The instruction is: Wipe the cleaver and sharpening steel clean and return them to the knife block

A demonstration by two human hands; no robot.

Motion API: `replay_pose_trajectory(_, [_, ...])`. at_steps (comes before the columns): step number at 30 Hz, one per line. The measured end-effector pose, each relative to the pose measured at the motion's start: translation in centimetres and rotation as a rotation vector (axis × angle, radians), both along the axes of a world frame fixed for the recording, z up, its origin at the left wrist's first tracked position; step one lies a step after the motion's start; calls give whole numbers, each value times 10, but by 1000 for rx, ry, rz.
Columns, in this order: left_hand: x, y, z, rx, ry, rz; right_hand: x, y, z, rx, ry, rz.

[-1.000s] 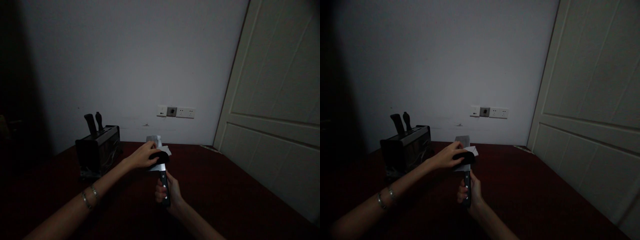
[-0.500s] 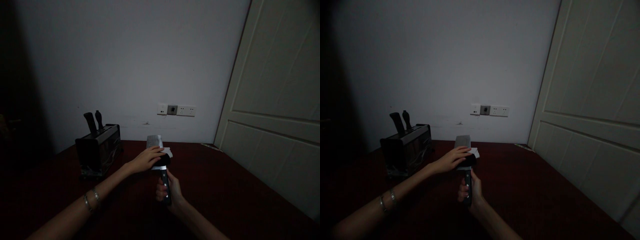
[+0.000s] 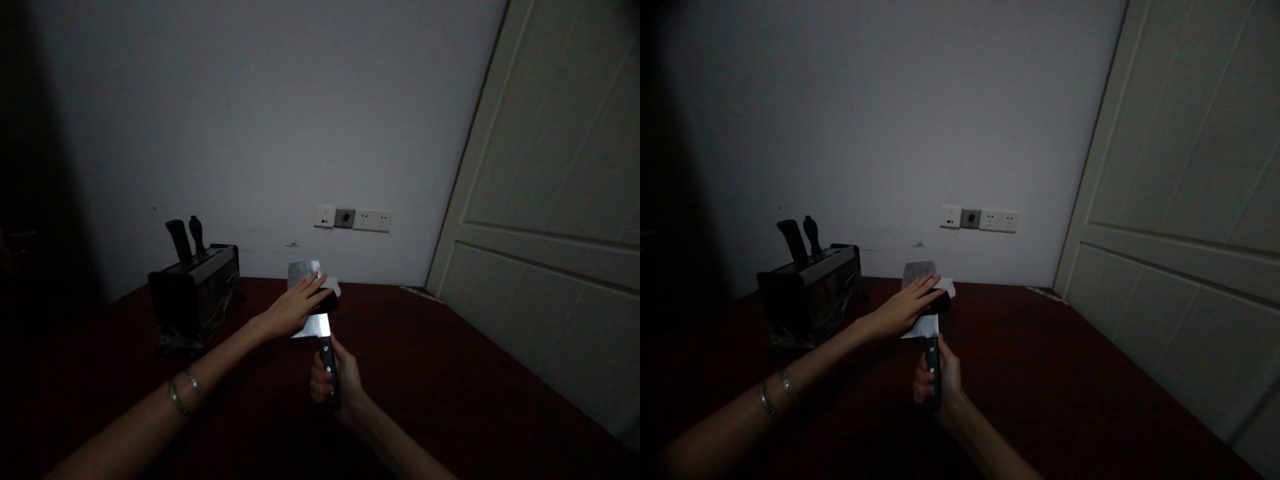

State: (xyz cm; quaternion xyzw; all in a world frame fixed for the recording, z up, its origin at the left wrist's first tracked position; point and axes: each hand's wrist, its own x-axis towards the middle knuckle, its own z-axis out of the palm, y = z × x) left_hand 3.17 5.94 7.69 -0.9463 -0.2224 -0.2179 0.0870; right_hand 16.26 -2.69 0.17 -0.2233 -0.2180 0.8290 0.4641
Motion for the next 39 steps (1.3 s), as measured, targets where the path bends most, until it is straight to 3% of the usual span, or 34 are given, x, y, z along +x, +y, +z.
replay_pose_trajectory(4, [5, -21, -9, 9, 89, -127, 4, 1, 2, 65, 14, -73])
replay_pose_trajectory(6, [8, -22, -9, 7, 91, -129, 6, 2, 2, 90, 13, -84])
replay_pose_trajectory(13, [9, 14, 12, 66, 38, 9, 3, 1, 1, 84, -5, -44])
replay_pose_trajectory(20, [13, -12, -6, 73, 112, -188, 13, 7, 5, 156, 38, -161])
replay_pose_trajectory(26, [8, 12, 8, 121, 37, -47, 10, 6, 6, 153, 35, -80])
replay_pose_trajectory(33, [6, -13, -4, 187, 159, -140, 17, 12, 3, 203, 46, -150])
replay_pose_trajectory(39, [-5, 17, 13, 268, 59, 90, 12, 13, 2, 175, -17, -77])
